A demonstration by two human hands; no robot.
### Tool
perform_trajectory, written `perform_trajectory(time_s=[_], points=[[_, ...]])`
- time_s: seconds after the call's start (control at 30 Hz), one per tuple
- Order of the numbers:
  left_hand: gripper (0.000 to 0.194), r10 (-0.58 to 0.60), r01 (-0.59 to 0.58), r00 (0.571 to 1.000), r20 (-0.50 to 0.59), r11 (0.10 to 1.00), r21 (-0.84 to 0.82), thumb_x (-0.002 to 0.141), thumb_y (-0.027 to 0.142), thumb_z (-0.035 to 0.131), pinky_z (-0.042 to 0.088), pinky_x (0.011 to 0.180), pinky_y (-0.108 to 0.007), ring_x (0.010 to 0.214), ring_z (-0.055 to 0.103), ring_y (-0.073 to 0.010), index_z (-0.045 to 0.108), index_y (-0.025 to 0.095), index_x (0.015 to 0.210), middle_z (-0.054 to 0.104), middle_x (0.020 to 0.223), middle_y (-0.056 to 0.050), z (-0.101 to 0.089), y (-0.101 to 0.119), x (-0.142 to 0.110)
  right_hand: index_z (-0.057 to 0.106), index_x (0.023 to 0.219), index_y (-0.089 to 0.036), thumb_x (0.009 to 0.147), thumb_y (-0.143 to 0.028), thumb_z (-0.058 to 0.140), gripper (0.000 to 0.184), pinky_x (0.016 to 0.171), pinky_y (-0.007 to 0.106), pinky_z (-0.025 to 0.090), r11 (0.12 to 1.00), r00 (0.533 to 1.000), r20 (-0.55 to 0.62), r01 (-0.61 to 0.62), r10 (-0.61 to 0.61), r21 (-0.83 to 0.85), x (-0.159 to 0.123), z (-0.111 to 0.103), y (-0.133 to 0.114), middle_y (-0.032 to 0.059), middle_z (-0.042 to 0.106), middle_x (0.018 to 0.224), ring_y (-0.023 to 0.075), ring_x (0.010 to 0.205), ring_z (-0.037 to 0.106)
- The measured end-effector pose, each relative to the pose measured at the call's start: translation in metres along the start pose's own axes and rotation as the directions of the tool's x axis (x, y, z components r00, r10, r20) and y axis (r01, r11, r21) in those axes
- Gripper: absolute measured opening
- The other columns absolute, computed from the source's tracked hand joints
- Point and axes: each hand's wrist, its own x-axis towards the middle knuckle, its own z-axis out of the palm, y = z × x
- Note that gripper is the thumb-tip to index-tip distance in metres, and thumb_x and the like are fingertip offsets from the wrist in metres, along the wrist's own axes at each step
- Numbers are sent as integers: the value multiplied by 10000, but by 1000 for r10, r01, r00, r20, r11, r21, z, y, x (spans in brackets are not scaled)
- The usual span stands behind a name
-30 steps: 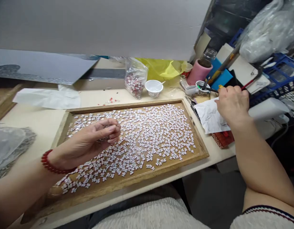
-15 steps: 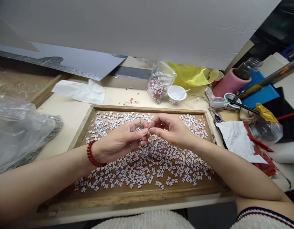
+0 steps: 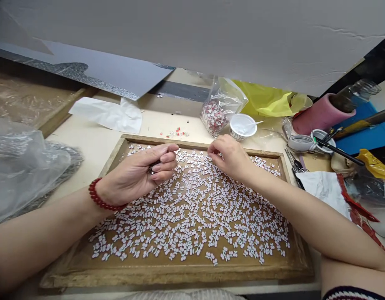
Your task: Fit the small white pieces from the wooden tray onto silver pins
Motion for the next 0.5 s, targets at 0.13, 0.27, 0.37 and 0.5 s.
perform_trajectory(time_s=[0.13, 0.27, 0.37, 0.5], points=[[195, -15, 18, 998, 57, 999, -46, 922, 87, 401, 263, 383, -110, 467, 321, -25, 585, 84, 858, 394, 642, 28, -6, 1, -1, 586, 781, -174, 831, -153, 528, 80, 726, 320, 427, 998, 999, 52, 19, -16, -62, 6, 12, -2, 48, 617, 787, 177, 784, 518], [269, 40, -34, 998, 57, 995, -90, 946, 124, 358, 249, 376, -113, 449, 300, -31, 557, 105, 766, 378, 606, 36, -11, 6, 1, 588, 794, -167, 839, -148, 507, 95, 736, 326, 421, 994, 997, 73, 35, -27, -102, 9, 16, -4, 57, 621, 798, 182, 790, 510], [301, 84, -81, 996, 33, 994, -80, 954, 168, 365, 219, 359, -118, 429, 269, -35, 547, 117, 721, 365, 576, 44, -15, 8, 3, 586, 788, -168, 841, -149, 498, 105, 742, 326, 418, 991, 996, 84, 47, -37, -124, 11, 18, -3, 60, 618, 797, 181, 786, 505], [323, 146, -146, 989, -9, 988, -45, 955, 213, 387, 213, 359, -123, 431, 268, -36, 569, 112, 708, 367, 572, 41, -17, 7, 4, 586, 786, -171, 851, -164, 488, 118, 735, 334, 417, 986, 995, 91, 57, -43, -157, 12, 21, -3, 68, 617, 796, 189, 792, 502]])
